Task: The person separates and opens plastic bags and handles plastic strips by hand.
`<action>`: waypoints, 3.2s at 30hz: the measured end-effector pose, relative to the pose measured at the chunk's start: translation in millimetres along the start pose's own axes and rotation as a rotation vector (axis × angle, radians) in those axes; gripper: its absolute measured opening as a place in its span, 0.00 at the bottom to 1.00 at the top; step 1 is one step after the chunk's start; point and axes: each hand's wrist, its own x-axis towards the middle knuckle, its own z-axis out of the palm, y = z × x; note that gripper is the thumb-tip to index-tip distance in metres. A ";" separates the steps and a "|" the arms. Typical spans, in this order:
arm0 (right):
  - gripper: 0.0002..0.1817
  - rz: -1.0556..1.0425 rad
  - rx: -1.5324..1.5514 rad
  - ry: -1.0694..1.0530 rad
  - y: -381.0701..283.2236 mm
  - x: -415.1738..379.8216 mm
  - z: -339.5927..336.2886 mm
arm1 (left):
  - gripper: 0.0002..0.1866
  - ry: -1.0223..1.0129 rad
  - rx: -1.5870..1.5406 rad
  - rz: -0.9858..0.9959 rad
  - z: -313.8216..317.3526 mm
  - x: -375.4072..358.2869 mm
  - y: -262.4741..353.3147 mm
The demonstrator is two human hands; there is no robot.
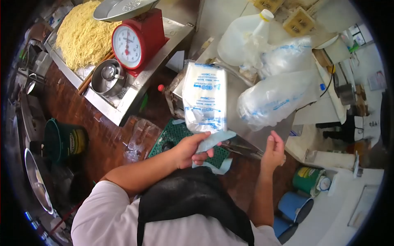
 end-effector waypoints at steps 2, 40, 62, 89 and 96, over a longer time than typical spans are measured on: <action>0.09 0.027 0.010 -0.136 -25.0 -18.3 14.2 | 0.18 0.010 -0.035 0.030 -4.7 -6.3 1.0; 0.14 -0.100 0.060 -0.305 -168.9 -95.7 69.8 | 0.10 -0.203 0.075 0.207 53.0 -38.2 30.8; 0.17 -0.262 -0.089 -0.225 -171.1 -98.4 57.1 | 0.36 -0.179 0.190 -0.067 75.0 -54.1 13.5; 0.13 -0.465 -0.351 -0.267 -188.4 -85.4 36.9 | 0.10 0.004 0.306 0.210 81.6 -31.8 20.3; 0.13 -0.542 -0.521 -0.292 -191.5 -79.3 34.9 | 0.10 0.024 0.326 0.205 80.2 -30.1 18.9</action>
